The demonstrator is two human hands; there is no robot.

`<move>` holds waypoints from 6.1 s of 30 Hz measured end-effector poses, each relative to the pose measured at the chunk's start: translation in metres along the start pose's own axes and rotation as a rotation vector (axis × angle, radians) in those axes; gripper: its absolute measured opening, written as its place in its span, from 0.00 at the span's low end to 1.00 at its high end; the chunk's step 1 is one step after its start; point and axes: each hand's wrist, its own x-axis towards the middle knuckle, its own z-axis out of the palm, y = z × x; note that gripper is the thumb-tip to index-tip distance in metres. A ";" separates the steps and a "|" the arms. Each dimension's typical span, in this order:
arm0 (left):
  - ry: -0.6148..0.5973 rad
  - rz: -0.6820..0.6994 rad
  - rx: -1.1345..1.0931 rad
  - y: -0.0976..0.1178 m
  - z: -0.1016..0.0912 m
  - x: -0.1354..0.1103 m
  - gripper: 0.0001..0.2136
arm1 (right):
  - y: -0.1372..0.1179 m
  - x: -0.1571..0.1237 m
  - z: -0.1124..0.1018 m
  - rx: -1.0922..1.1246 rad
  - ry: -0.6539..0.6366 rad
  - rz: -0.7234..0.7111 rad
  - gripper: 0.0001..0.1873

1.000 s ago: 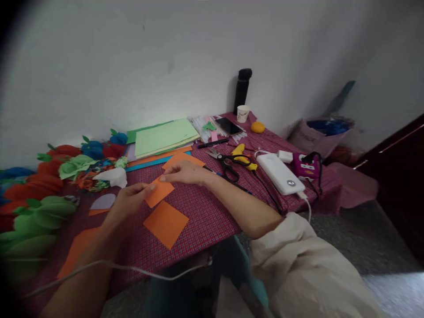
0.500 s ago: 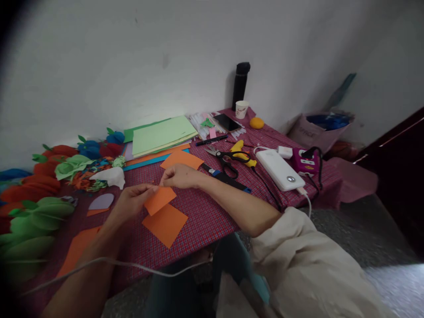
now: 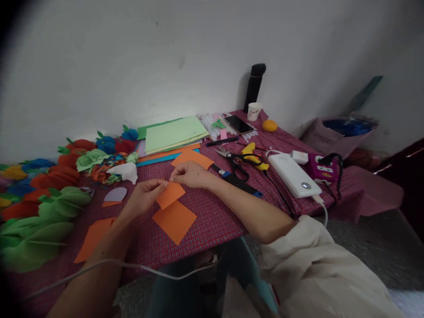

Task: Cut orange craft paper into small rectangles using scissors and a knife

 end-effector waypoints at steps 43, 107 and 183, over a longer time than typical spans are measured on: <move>0.110 0.045 -0.003 -0.003 -0.010 0.001 0.15 | -0.012 -0.005 -0.008 0.175 -0.102 0.104 0.13; 0.518 -0.013 1.419 -0.018 -0.031 -0.125 0.25 | -0.011 -0.015 0.012 -0.523 -0.328 -0.343 0.22; 0.064 -0.009 -0.845 0.008 0.010 0.016 0.05 | 0.006 0.003 -0.025 0.490 0.025 0.040 0.09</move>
